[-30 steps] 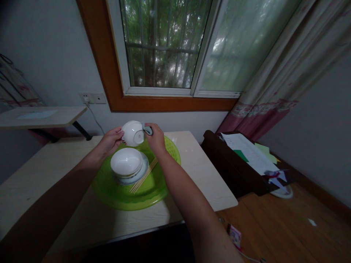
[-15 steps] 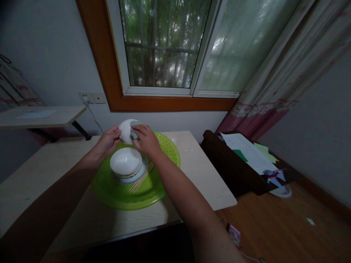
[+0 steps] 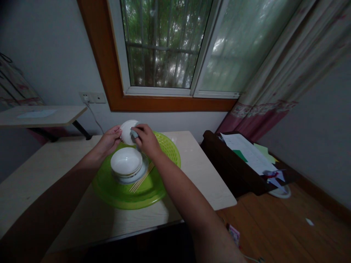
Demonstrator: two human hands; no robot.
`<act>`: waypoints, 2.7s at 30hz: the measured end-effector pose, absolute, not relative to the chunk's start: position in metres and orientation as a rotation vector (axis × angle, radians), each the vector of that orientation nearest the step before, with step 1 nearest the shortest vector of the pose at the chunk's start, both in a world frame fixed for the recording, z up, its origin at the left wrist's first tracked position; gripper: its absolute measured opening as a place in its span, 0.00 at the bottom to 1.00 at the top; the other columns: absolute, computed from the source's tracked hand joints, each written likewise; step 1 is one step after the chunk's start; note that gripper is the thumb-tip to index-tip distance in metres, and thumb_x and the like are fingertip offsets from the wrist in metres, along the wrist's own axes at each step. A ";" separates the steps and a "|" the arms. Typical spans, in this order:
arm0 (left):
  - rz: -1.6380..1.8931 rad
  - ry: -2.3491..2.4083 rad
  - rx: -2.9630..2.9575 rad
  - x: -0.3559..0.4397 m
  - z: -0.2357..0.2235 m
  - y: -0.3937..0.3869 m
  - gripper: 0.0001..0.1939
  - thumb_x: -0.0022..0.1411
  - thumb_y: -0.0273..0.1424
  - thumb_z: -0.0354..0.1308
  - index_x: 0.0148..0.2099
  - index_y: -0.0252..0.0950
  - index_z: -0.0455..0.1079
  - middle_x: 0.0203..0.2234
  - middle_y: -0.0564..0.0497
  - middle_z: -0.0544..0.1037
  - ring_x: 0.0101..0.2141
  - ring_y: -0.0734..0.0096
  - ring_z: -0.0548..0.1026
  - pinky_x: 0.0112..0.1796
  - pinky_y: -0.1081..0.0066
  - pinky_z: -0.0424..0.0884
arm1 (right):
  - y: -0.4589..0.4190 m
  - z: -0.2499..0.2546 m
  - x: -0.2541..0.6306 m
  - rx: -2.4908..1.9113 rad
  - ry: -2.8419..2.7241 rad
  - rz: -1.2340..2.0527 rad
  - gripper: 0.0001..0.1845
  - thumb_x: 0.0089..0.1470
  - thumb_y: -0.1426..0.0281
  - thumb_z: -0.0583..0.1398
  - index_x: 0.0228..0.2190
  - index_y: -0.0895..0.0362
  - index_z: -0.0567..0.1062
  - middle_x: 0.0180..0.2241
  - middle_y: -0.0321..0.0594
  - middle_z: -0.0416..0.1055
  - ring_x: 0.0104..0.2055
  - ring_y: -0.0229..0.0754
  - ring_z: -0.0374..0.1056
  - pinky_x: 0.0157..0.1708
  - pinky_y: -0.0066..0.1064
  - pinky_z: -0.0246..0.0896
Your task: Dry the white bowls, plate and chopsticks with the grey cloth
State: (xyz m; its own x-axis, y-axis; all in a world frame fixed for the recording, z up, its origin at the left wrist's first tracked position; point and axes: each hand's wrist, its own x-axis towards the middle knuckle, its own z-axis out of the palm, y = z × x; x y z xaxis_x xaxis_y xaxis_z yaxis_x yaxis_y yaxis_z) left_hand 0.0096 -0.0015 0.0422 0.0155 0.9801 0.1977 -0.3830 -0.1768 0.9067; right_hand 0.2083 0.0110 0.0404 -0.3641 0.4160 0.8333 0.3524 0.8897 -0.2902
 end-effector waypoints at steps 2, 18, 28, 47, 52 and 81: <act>1.450 0.800 1.073 0.010 0.043 -0.002 0.15 0.56 0.29 0.64 0.46 0.31 0.74 0.34 0.46 0.79 0.30 0.71 0.72 0.32 0.72 0.68 | 0.018 0.038 0.213 -0.691 -1.819 0.177 0.15 0.60 0.73 0.59 0.49 0.54 0.75 0.47 0.46 0.72 0.50 0.47 0.69 0.53 0.41 0.67; 1.435 0.814 1.131 0.013 0.045 -0.008 0.12 0.54 0.29 0.65 0.41 0.33 0.72 0.30 0.51 0.77 0.28 0.72 0.71 0.31 0.73 0.66 | 0.019 0.033 0.210 -0.647 -1.924 0.080 0.09 0.56 0.75 0.64 0.39 0.54 0.81 0.41 0.42 0.74 0.46 0.44 0.69 0.49 0.39 0.67; 1.471 0.853 1.162 0.009 0.040 -0.001 0.14 0.54 0.31 0.65 0.43 0.32 0.73 0.32 0.49 0.78 0.30 0.72 0.71 0.31 0.73 0.65 | 0.030 0.029 0.216 -0.765 -1.813 0.134 0.09 0.56 0.74 0.62 0.36 0.54 0.83 0.38 0.41 0.73 0.42 0.42 0.70 0.46 0.34 0.68; 1.480 0.839 1.143 0.008 0.039 0.000 0.15 0.53 0.30 0.66 0.44 0.31 0.74 0.34 0.48 0.79 0.31 0.71 0.72 0.32 0.73 0.66 | 0.036 0.029 0.222 -0.780 -1.782 0.127 0.09 0.57 0.73 0.61 0.36 0.54 0.83 0.39 0.42 0.75 0.42 0.43 0.71 0.46 0.36 0.68; 1.463 0.763 1.139 0.010 0.040 -0.002 0.13 0.55 0.29 0.65 0.43 0.31 0.74 0.31 0.48 0.79 0.30 0.72 0.72 0.32 0.73 0.68 | 0.018 0.034 0.210 -0.543 -2.030 0.043 0.10 0.60 0.71 0.62 0.42 0.51 0.82 0.45 0.43 0.76 0.49 0.46 0.69 0.52 0.42 0.66; 1.425 0.759 1.101 0.014 0.043 -0.004 0.12 0.54 0.27 0.65 0.42 0.31 0.74 0.31 0.48 0.78 0.30 0.72 0.72 0.32 0.73 0.67 | 0.016 0.038 0.207 -0.639 -1.968 0.113 0.13 0.63 0.68 0.60 0.48 0.49 0.80 0.52 0.43 0.75 0.56 0.47 0.68 0.59 0.45 0.63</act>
State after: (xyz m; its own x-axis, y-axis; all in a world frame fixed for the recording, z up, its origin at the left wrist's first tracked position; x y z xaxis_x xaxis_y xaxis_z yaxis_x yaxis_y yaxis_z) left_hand 0.0135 -0.0043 0.0429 0.0619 0.9770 0.2042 -0.3756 -0.1667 0.9117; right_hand 0.2073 0.0157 0.0376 -0.3401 0.4816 0.8077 0.3861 0.8547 -0.3470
